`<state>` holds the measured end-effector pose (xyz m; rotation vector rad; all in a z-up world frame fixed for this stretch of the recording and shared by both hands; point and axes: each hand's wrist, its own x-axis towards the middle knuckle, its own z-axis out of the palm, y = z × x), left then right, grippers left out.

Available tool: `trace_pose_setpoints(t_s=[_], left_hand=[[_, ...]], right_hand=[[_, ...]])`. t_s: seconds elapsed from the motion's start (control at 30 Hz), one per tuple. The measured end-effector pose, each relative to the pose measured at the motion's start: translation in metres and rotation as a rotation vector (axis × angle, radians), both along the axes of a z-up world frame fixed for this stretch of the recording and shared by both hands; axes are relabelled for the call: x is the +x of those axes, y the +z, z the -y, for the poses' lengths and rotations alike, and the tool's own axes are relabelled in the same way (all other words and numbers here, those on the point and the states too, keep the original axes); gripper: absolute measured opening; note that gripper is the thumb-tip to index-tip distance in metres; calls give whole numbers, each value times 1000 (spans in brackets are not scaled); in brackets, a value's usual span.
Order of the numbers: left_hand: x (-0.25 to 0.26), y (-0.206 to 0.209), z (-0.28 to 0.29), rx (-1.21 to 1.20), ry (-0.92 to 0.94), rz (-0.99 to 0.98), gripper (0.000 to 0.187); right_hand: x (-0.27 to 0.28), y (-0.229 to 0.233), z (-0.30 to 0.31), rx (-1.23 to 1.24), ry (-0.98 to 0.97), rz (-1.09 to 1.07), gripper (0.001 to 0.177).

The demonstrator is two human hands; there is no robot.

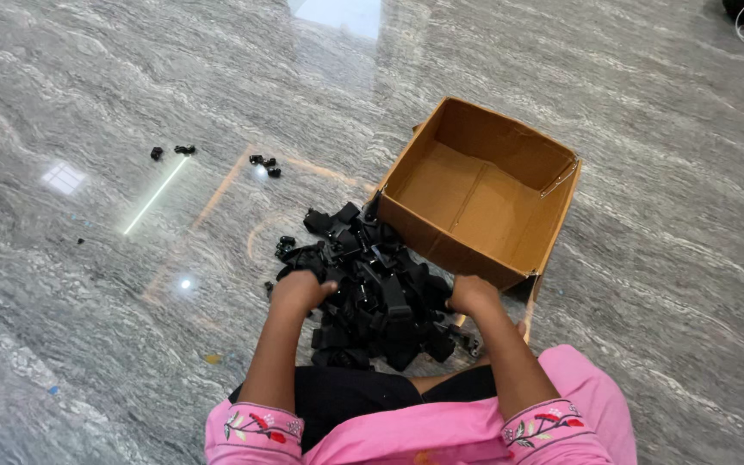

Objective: The person sits on the floor and assembles small black plastic components by hand. They pick up parts from a pile, connect them together, and place the assembled units back into the pile.

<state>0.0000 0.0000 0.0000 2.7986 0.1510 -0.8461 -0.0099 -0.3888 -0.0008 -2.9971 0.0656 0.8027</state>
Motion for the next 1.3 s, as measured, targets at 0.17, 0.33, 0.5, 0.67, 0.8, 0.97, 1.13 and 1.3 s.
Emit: trace_pose_setpoints(t_s=[0.17,0.33,0.5,0.67,0.8,0.97,1.13,1.3], left_hand=[[-65,18,25,183,59,-646,78],[-69,-33,56,110,-160,-863,66],[-64,-53,53,83,-243,-948,55],[-51,-64,36,53,-211,-884,50],[-23,-74,31,0,-177,-727,42],[12,-64,10,-123,-78,-462,37],[21,-40,-5,-145,10,-363,64],[24,-42,-11,-181,-25,-227,64]], right_hand=[[-26,-38,-8,56,-36,-686,63],[-50,-37,-48,55,-119,-515,88],[-46,-22,-54,140,-245,-345,73],[-32,-6,-52,298,-195,-83,39],[-25,21,-52,168,-48,104,32],[-38,127,-76,570,-185,459,28],[-84,255,-98,1621,112,745,55],[-163,345,-106,2103,428,859,63]])
